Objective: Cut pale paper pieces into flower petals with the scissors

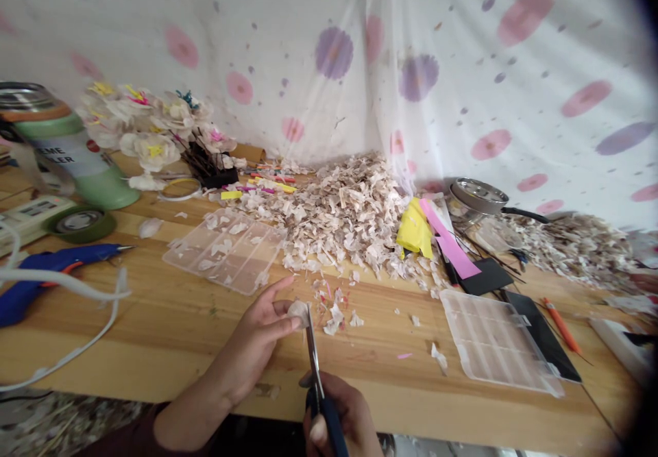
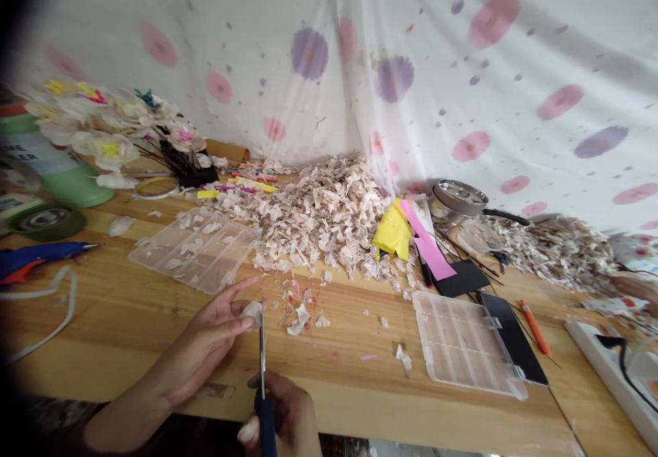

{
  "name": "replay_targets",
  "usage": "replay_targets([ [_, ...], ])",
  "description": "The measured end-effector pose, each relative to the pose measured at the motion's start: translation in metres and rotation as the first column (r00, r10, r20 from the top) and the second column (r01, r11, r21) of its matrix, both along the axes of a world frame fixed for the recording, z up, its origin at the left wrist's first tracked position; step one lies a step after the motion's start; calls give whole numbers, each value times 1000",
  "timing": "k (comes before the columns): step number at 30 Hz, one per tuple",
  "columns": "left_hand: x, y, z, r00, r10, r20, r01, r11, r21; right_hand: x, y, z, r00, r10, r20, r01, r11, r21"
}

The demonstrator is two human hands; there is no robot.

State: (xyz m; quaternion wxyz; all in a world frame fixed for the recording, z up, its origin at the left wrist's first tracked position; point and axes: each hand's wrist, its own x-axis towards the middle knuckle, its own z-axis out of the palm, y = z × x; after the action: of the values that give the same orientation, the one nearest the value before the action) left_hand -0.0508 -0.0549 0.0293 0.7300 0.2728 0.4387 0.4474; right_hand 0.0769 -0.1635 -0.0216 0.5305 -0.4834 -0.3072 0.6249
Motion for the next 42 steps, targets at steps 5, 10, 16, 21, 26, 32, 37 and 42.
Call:
replay_targets([
  [5,0,1,-2,1000,1,-5,-1,1000,-1,8,3,-2,989,131,63,-133,991,19],
  [10,-1,-5,-8,995,-49,-86,55,997,62,8,11,8,1000,-22,4,23,999,-35],
  [16,3,-19,-7,981,-161,-113,168,984,57,10,41,32,960,-282,-3,281,959,-17],
  [21,2,-24,-8,977,-186,-101,190,981,32,10,45,35,965,-263,2,263,965,11],
  [26,-4,-21,-12,980,-185,-66,187,982,24,9,43,33,973,-221,-63,220,975,-27],
  [32,-23,-8,-4,967,-29,-252,75,981,177,25,44,31,956,-292,4,292,956,20],
  [37,-66,32,13,508,481,-714,109,787,608,51,39,32,905,-414,98,408,910,78],
  [42,-92,71,12,-48,672,-739,507,654,561,59,35,25,876,-463,133,458,886,67],
])
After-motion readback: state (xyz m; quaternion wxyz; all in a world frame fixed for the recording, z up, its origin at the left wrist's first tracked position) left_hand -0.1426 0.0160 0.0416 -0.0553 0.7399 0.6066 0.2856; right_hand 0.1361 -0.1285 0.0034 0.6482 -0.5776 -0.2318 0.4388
